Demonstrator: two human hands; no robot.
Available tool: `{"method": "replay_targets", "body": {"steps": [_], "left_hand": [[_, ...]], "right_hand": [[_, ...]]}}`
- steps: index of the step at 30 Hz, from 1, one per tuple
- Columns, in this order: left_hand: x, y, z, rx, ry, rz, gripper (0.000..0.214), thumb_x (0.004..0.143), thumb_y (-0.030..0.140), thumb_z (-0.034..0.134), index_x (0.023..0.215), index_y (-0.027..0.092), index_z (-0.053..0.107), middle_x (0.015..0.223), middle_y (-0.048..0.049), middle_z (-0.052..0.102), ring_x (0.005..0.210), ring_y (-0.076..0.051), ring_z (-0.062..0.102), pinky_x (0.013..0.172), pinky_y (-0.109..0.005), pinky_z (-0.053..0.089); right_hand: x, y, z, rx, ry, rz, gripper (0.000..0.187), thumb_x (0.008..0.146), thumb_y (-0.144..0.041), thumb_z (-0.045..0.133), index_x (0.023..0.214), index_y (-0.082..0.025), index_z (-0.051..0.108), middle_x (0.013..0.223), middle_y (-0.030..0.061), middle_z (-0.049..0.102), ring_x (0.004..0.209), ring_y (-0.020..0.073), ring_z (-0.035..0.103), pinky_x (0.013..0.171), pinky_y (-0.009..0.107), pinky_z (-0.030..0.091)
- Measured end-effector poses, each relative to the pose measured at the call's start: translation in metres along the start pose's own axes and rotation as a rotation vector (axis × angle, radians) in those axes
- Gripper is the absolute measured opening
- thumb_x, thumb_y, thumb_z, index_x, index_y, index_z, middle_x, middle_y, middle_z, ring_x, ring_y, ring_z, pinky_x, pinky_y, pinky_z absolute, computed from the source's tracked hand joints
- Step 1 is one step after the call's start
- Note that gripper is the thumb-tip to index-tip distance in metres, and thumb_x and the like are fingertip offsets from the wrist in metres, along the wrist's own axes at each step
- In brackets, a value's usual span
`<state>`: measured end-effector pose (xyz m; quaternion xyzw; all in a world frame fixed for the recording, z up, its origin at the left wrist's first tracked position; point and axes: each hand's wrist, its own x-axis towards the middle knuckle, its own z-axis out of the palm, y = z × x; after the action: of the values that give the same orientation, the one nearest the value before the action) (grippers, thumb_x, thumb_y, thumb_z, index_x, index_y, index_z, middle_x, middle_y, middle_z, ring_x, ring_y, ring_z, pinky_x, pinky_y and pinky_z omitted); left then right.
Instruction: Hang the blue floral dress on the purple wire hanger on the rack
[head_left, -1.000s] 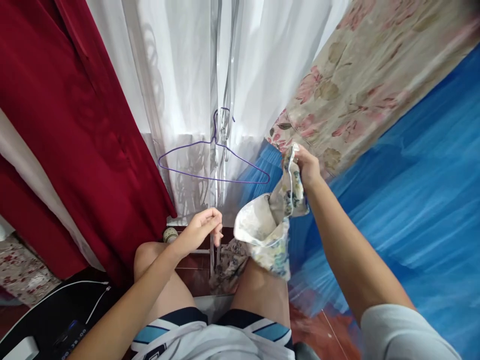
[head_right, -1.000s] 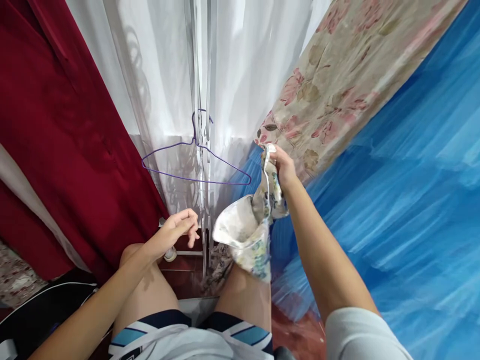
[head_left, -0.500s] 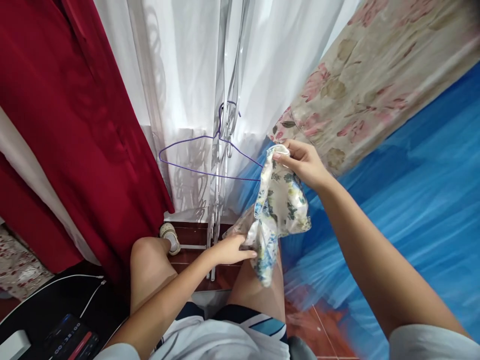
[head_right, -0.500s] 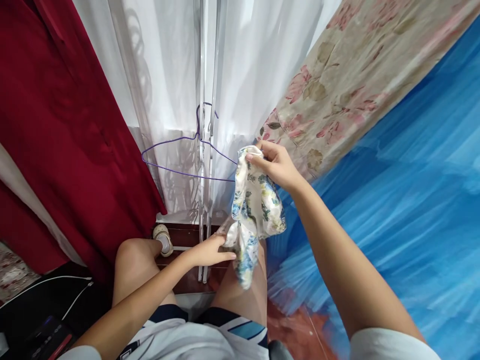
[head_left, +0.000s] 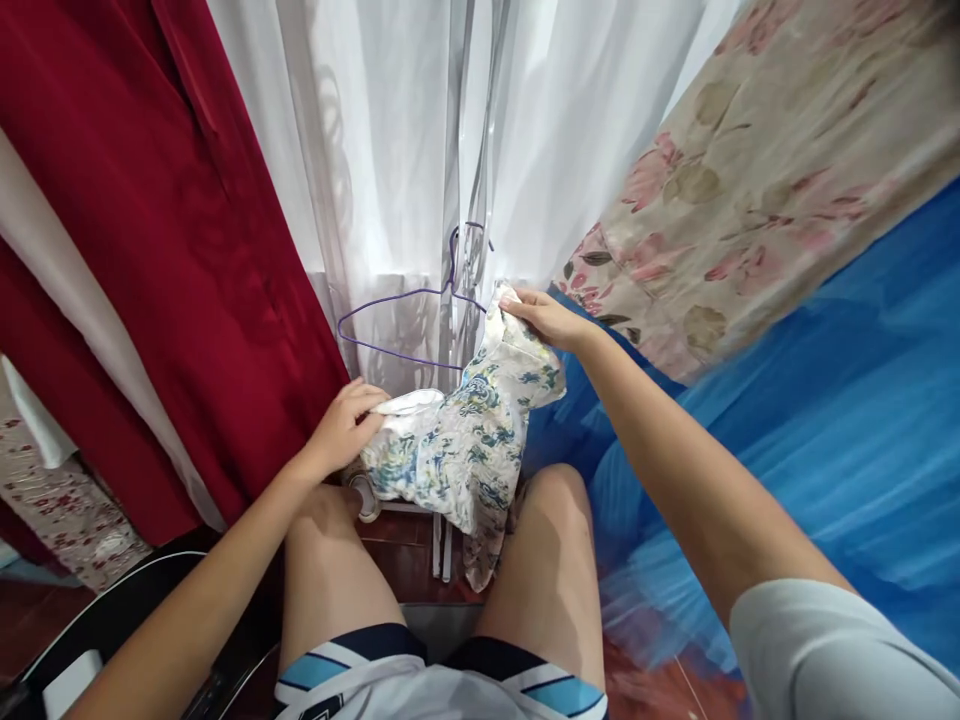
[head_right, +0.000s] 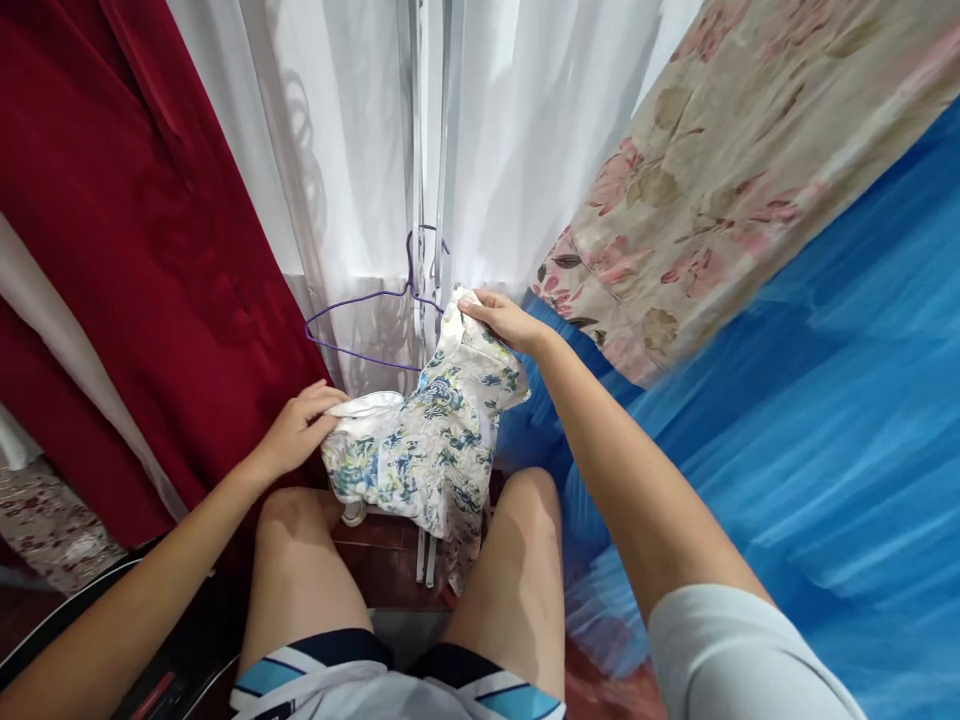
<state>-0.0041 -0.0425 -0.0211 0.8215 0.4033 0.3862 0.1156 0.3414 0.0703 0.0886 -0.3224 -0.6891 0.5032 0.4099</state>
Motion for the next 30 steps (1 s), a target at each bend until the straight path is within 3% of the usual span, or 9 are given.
{"method": "replay_targets", "body": {"steps": [2, 6, 8, 11, 16, 19, 23, 26, 30], "left_hand": [[0.0, -0.028, -0.017, 0.191, -0.008, -0.038, 0.021, 0.085, 0.025, 0.052, 0.089, 0.021, 0.072, 0.102, -0.0046, 0.07, 0.104, -0.024, 0.059, 0.117, -0.049, 0.018], [0.013, -0.078, -0.034, 0.095, -0.03, -0.214, 0.022, 0.084, 0.032, 0.052, 0.078, 0.019, 0.069, 0.079, -0.0022, 0.068, 0.081, -0.022, 0.06, 0.094, -0.039, 0.044], [0.031, -0.093, -0.04, 0.028, 0.014, -0.238, 0.022, 0.083, 0.031, 0.05, 0.076, 0.018, 0.067, 0.075, -0.0015, 0.067, 0.076, -0.021, 0.059, 0.082, -0.032, 0.047], [0.07, -0.103, -0.051, 0.028, 0.141, -0.226, 0.019, 0.083, 0.022, 0.048, 0.08, 0.018, 0.066, 0.085, -0.0036, 0.069, 0.084, -0.021, 0.06, 0.084, -0.029, 0.045], [0.136, -0.086, -0.068, -0.014, 0.335, -0.201, 0.02, 0.084, 0.013, 0.044, 0.084, 0.018, 0.063, 0.08, -0.0042, 0.064, 0.078, -0.018, 0.057, 0.075, -0.027, 0.042], [0.154, -0.062, -0.068, -0.102, 0.307, -0.199, 0.013, 0.085, 0.018, 0.051, 0.092, 0.019, 0.061, 0.064, 0.0008, 0.055, 0.058, -0.014, 0.049, 0.061, -0.024, 0.038], [0.143, -0.033, -0.062, -0.058, 0.331, -0.144, 0.028, 0.08, 0.036, 0.069, 0.102, 0.021, 0.061, 0.074, 0.0003, 0.061, 0.065, -0.014, 0.054, 0.064, -0.023, 0.038], [0.123, -0.022, -0.063, -0.001, 0.413, -0.065, 0.025, 0.089, 0.042, 0.058, 0.095, 0.018, 0.063, 0.09, -0.0039, 0.066, 0.078, -0.016, 0.057, 0.073, -0.025, 0.041], [0.107, -0.011, -0.058, 0.018, 0.321, 0.019, 0.021, 0.09, 0.036, 0.057, 0.093, 0.018, 0.065, 0.091, -0.004, 0.067, 0.078, -0.016, 0.057, 0.076, -0.025, 0.043]], "right_hand": [[-0.002, -0.003, 0.012, -0.001, -0.063, -0.004, 0.03, 0.074, -0.044, 0.079, 0.088, -0.021, 0.066, 0.077, 0.0017, 0.07, 0.067, 0.0164, 0.063, 0.061, 0.026, 0.051], [-0.012, -0.003, 0.02, -0.021, -0.032, -0.071, 0.029, 0.075, -0.044, 0.078, 0.089, -0.022, 0.068, 0.082, 0.0014, 0.073, 0.073, 0.0171, 0.067, 0.066, 0.026, 0.053], [-0.014, -0.003, 0.021, -0.03, -0.017, -0.026, 0.029, 0.075, -0.047, 0.077, 0.087, -0.022, 0.069, 0.08, 0.0018, 0.073, 0.071, 0.0178, 0.067, 0.064, 0.028, 0.054], [-0.013, -0.006, 0.022, -0.037, -0.004, 0.033, 0.029, 0.073, -0.047, 0.079, 0.082, -0.021, 0.07, 0.075, 0.0028, 0.073, 0.065, 0.0193, 0.066, 0.058, 0.03, 0.054], [-0.016, -0.011, 0.027, -0.046, 0.034, 0.059, 0.03, 0.071, -0.046, 0.08, 0.078, -0.019, 0.07, 0.073, 0.0043, 0.073, 0.063, 0.0192, 0.067, 0.058, 0.03, 0.055], [-0.021, -0.009, 0.031, -0.01, 0.039, 0.182, 0.032, 0.073, -0.049, 0.078, 0.079, -0.019, 0.071, 0.073, 0.006, 0.074, 0.063, 0.0215, 0.067, 0.058, 0.033, 0.056], [-0.041, -0.003, 0.028, 0.024, 0.097, 0.23, 0.031, 0.075, -0.054, 0.073, 0.083, -0.024, 0.071, 0.075, 0.0042, 0.075, 0.07, 0.0266, 0.069, 0.064, 0.041, 0.058], [-0.07, 0.011, 0.017, 0.103, 0.176, 0.179, 0.049, 0.08, -0.069, 0.057, 0.089, -0.023, 0.07, 0.078, 0.0052, 0.074, 0.075, 0.0283, 0.071, 0.066, 0.042, 0.057], [-0.115, 0.042, 0.011, -0.014, 0.356, 0.081, 0.054, 0.078, -0.075, 0.055, 0.078, -0.023, 0.067, 0.069, 0.005, 0.069, 0.07, 0.0274, 0.068, 0.06, 0.038, 0.054]]}}
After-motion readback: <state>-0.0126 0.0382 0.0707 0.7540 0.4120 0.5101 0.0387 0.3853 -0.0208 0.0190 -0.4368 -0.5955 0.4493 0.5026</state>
